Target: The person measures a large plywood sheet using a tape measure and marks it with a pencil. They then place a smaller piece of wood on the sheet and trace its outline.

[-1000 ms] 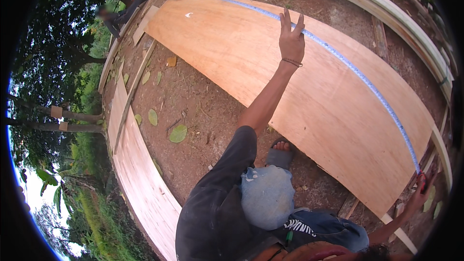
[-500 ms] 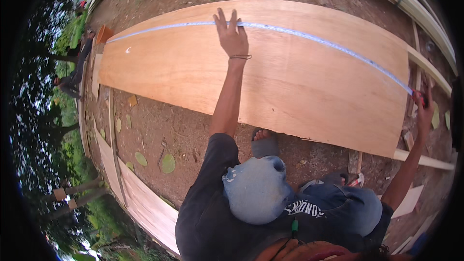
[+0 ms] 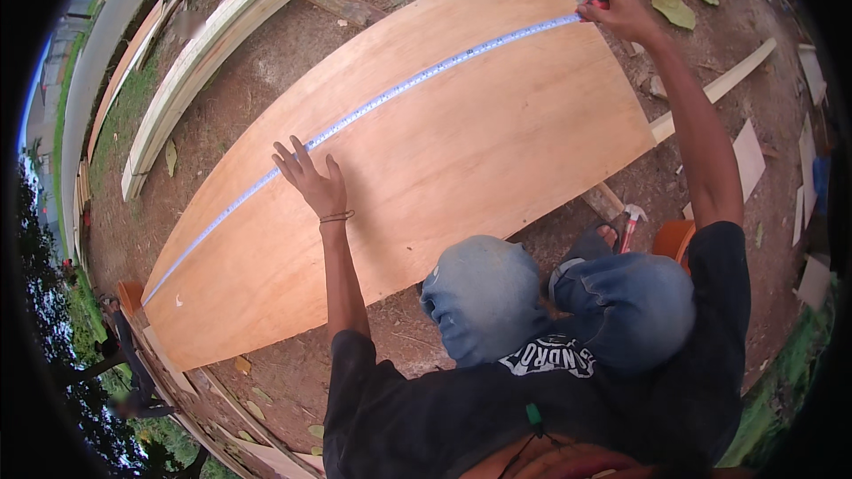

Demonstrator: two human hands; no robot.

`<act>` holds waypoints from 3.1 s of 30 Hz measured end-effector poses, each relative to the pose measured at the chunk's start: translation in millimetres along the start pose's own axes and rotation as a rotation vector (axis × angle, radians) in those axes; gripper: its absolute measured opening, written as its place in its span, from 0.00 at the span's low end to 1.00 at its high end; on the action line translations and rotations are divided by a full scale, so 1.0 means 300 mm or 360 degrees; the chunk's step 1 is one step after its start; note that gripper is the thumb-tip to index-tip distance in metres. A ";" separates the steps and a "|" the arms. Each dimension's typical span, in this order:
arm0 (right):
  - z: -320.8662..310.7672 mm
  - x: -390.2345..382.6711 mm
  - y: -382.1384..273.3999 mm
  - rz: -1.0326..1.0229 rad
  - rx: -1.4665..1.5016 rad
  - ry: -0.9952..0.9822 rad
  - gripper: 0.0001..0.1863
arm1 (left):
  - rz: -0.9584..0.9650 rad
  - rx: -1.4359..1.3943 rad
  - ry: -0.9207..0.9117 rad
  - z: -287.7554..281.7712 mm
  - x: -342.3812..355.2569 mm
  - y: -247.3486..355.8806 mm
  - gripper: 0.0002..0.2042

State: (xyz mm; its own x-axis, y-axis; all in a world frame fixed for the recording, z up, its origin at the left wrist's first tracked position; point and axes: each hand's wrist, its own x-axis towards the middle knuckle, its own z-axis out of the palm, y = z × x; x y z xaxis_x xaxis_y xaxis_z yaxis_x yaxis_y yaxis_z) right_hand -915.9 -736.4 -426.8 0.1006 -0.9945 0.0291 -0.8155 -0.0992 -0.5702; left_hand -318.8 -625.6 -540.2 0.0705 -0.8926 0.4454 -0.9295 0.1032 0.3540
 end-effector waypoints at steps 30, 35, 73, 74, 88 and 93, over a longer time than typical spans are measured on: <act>0.211 0.560 0.281 -0.0389 -0.0208 0.0113 0.36 | -0.0247 0.0244 -0.1134 0.552 0.372 0.610 0.58; 0.186 0.566 0.395 -0.0271 -0.0164 0.0156 0.35 | -0.0289 0.0266 -0.1137 0.533 0.368 0.603 0.58; 0.157 0.517 0.436 -0.0273 -0.0177 0.0412 0.44 | -0.0446 0.0207 -0.1408 0.519 0.409 0.630 0.63; 0.150 0.521 0.451 -0.0236 -0.0177 0.0398 0.44 | -0.0445 0.0203 -0.1409 0.519 0.414 0.635 0.63; 0.104 0.755 0.433 0.0188 -0.0578 -0.0080 0.41 | -0.0457 0.0169 -0.1178 0.526 0.384 0.617 0.66; 0.127 0.792 0.525 0.0148 -0.0542 -0.0141 0.42 | -0.0532 0.0072 -0.1041 0.510 0.429 0.670 0.67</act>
State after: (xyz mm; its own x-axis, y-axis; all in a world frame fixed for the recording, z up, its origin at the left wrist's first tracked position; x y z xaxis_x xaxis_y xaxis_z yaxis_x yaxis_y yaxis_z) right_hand -998.7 -986.9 -541.1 0.0538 -0.9945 -0.0896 -0.9650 -0.0287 -0.2607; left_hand -552.0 -786.9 -537.4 0.1355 -0.9542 -0.2668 -0.9113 -0.2257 0.3443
